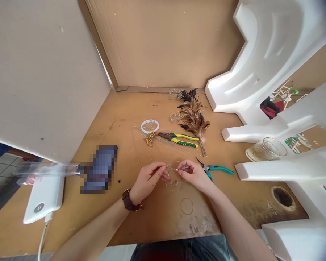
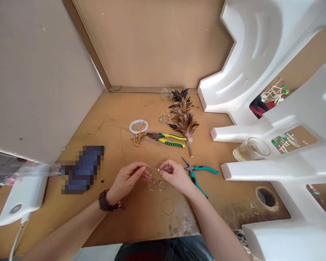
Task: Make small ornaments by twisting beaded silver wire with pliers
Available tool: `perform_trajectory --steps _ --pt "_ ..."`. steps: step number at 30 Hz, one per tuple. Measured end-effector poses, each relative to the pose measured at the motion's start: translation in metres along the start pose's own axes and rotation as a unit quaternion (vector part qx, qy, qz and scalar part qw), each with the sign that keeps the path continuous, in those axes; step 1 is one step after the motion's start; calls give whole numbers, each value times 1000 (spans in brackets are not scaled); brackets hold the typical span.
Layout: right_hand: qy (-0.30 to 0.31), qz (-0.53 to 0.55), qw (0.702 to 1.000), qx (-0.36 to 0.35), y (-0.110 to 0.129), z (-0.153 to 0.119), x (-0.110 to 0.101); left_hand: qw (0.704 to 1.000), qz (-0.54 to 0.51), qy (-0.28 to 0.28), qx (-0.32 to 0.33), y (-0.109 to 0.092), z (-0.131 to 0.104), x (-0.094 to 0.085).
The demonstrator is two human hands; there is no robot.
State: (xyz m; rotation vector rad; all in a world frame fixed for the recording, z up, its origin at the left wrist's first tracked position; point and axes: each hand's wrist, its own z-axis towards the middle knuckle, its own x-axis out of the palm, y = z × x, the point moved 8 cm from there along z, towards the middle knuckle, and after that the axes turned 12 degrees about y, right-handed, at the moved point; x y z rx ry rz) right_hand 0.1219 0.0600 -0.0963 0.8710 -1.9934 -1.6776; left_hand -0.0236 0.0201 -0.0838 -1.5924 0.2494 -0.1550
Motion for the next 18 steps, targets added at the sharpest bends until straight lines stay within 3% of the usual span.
perform_trajectory --steps 4,8,14,18 --pt "-8 -70 997 -13 -2 -1 0 996 73 35 29 -8 -1 6" --pt "-26 -157 987 -25 5 -4 2 975 202 70 66 -21 -4 16" --pt "-61 -263 962 -41 27 -12 9 941 320 57 94 -30 -6 21" --pt "-77 -307 948 -41 30 -14 14 901 418 56 103 -30 -8 27"
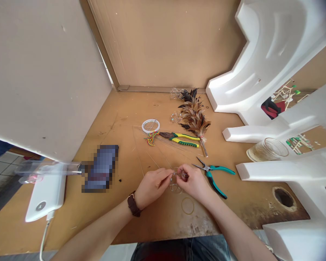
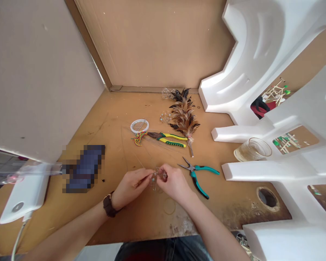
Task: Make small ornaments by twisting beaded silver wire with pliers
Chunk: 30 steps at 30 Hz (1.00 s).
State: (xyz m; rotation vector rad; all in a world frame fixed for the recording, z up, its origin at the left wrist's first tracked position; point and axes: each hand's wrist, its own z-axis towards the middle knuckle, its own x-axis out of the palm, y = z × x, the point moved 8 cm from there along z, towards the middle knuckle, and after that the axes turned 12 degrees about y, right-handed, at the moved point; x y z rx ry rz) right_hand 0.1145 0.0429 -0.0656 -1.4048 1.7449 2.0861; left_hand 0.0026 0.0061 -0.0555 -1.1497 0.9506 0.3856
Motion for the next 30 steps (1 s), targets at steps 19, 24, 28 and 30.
perform_trajectory --steps 19,24,28,30 --pt "11 -82 996 -18 5 -3 11 971 217 97 17 -12 1 19" --pt "66 -3 997 -41 8 -2 3 976 194 101 21 -11 0 15" --pt "59 24 997 -34 6 -1 -4 981 172 91 21 -11 -1 13" --pt "60 28 997 -33 6 -1 -4 984 157 86 22 -11 -1 13"
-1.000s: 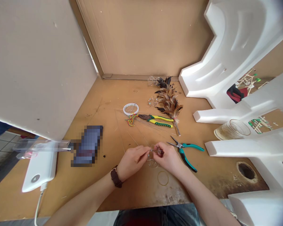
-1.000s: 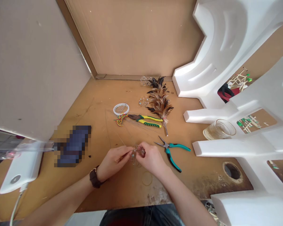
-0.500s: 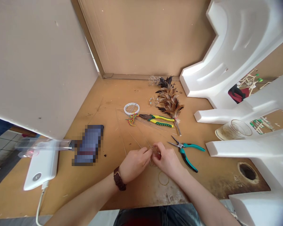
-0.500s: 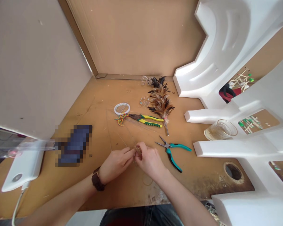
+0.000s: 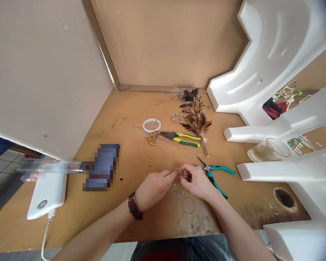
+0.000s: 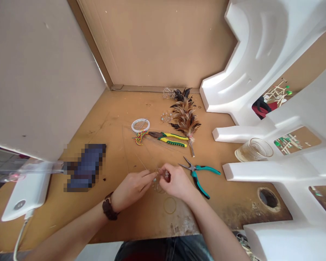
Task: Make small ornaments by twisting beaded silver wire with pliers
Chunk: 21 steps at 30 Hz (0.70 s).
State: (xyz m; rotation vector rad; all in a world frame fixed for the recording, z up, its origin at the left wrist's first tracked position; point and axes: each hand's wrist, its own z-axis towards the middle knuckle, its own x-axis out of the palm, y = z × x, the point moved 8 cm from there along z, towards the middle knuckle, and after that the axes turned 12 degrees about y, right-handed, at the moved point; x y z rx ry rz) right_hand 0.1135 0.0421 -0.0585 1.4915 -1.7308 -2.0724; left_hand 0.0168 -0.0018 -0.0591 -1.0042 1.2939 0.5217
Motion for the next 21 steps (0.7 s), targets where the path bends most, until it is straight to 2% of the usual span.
perform_trajectory --steps 3,6,11,16,18,21 --pt "-1 5 1000 3 -1 1 0 999 -40 -11 -1 2 0 -2" --pt "3 26 1000 10 -6 1 0 990 -134 -32 -9 8 0 -7" --pt "23 119 992 24 -23 5 4 954 -295 -52 -19 14 1 -12" --pt "57 243 968 29 -29 8 11 914 -395 -96 -19 24 0 -17" --pt "74 290 954 28 -27 8 14 883 -460 -95 -19 29 1 -14" --pt "92 345 934 26 -24 9 17 795 -603 -67 -24 33 5 0"
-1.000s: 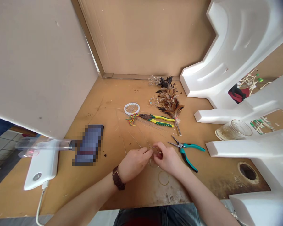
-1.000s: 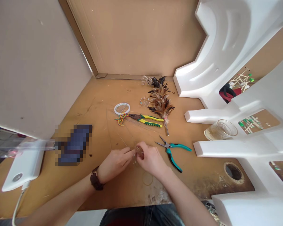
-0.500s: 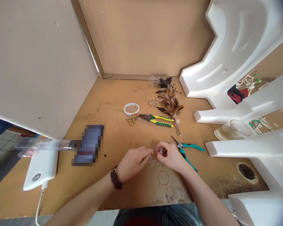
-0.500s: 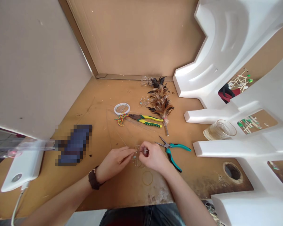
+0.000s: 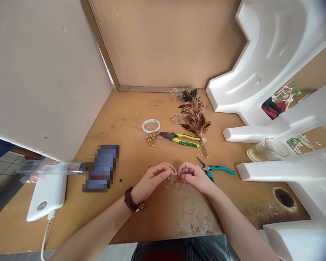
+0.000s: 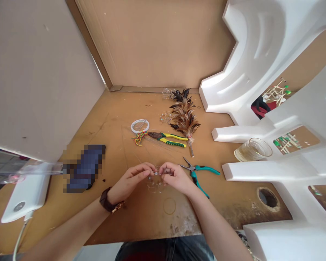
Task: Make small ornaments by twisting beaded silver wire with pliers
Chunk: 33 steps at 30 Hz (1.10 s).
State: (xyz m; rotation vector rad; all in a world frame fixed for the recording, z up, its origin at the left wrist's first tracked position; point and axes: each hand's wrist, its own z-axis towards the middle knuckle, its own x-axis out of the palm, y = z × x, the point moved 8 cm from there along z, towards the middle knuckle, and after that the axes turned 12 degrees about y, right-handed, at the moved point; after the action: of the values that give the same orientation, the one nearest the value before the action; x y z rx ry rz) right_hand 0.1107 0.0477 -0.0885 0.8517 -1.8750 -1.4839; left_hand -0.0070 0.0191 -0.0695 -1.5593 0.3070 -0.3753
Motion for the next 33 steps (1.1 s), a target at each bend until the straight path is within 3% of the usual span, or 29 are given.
perform_trajectory --steps 4,8,16,33 --pt "16 26 999 -8 1 2 3 984 -175 -8 -41 17 0 5" --pt "22 41 999 -10 -1 3 3 966 -253 2 -43 20 1 9" --pt "37 101 993 -46 -1 2 2 953 -297 -19 -48 25 1 4" --pt "46 159 985 -56 -1 2 3 945 -322 -33 -47 27 1 3"
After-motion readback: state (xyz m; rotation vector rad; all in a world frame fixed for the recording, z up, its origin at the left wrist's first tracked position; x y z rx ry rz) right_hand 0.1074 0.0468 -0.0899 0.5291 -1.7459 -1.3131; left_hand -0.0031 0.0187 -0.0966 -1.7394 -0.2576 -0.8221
